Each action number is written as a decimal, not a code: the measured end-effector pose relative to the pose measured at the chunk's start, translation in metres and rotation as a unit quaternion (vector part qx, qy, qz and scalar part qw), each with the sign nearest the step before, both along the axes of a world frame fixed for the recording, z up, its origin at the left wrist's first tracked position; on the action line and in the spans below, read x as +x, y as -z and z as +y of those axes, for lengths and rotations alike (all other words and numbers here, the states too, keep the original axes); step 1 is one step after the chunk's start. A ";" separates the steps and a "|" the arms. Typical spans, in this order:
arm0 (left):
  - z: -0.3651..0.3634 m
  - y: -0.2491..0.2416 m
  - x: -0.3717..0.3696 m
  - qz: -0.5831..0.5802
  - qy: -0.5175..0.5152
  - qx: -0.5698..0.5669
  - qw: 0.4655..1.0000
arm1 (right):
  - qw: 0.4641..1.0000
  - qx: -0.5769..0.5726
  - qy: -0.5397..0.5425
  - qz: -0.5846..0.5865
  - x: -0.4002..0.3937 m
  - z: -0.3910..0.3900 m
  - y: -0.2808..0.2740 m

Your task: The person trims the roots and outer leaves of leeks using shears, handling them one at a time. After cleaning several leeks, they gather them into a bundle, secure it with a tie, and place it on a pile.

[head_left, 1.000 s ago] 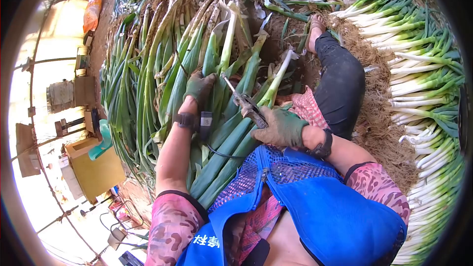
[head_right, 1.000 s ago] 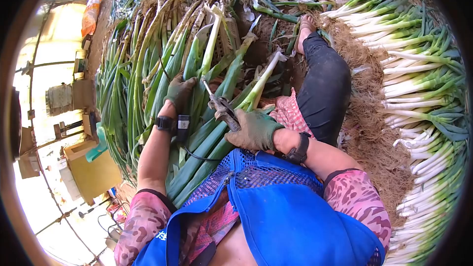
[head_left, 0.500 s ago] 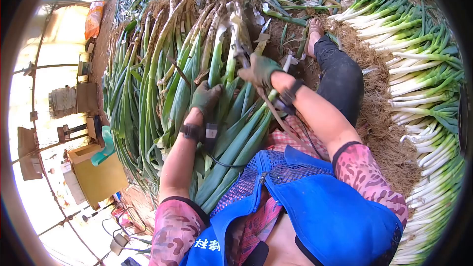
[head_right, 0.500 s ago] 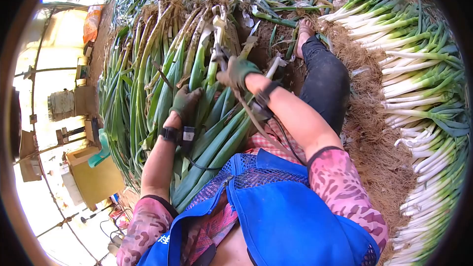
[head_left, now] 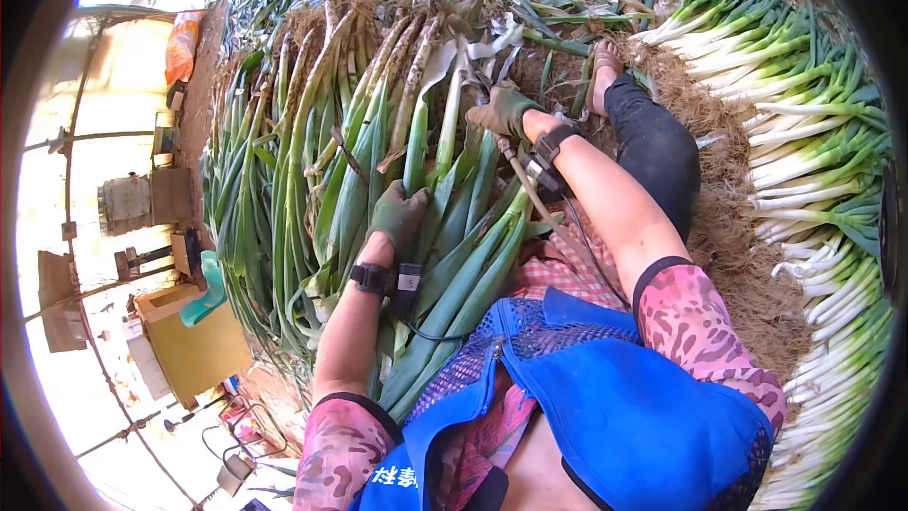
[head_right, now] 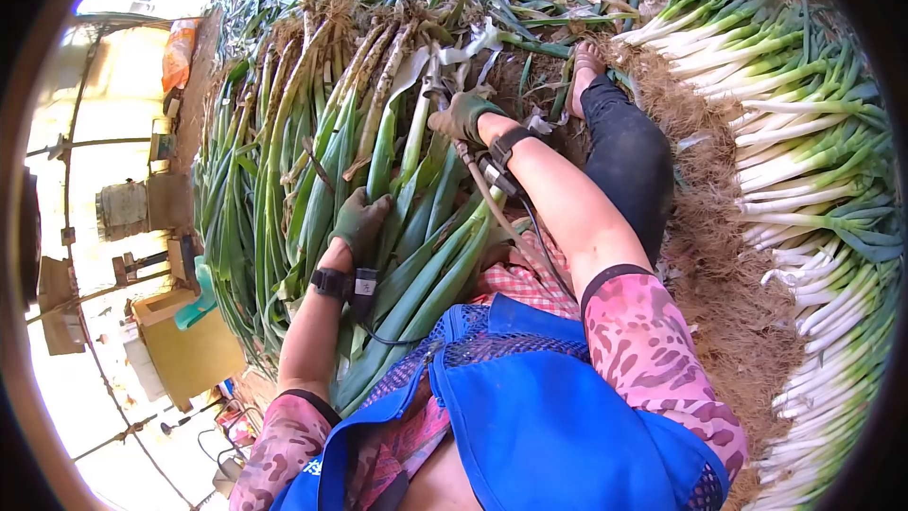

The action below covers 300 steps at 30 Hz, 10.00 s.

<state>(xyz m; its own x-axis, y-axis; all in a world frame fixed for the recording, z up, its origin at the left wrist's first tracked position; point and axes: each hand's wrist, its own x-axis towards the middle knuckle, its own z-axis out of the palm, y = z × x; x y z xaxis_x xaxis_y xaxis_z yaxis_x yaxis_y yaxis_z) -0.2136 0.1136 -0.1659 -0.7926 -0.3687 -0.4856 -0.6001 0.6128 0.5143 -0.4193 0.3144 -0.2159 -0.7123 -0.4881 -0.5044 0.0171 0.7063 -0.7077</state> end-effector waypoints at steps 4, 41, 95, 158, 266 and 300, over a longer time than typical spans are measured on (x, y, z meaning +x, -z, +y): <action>0.005 -0.002 0.000 -0.020 -0.011 0.025 0.999 | 0.998 -0.042 0.041 -0.005 -0.012 0.002 0.012; 0.010 -0.095 -0.081 0.049 0.084 -0.278 0.956 | 0.942 -0.247 0.032 -0.224 0.138 0.057 -0.054; 0.049 -0.020 -0.008 -0.059 0.240 -0.449 0.859 | 0.961 -0.236 0.059 -0.129 -0.005 0.015 0.023; -0.073 -0.063 -0.022 -0.036 -0.059 0.227 0.972 | 0.949 -0.237 -0.062 -0.198 0.146 0.023 -0.078; -0.028 -0.415 -0.110 0.402 0.185 -0.197 0.875 | 0.991 -0.106 0.037 -0.071 0.107 0.092 -0.022; -0.059 -0.023 -0.104 -0.096 0.122 -0.411 0.898 | 0.998 0.004 -0.044 -0.045 0.126 0.074 -0.023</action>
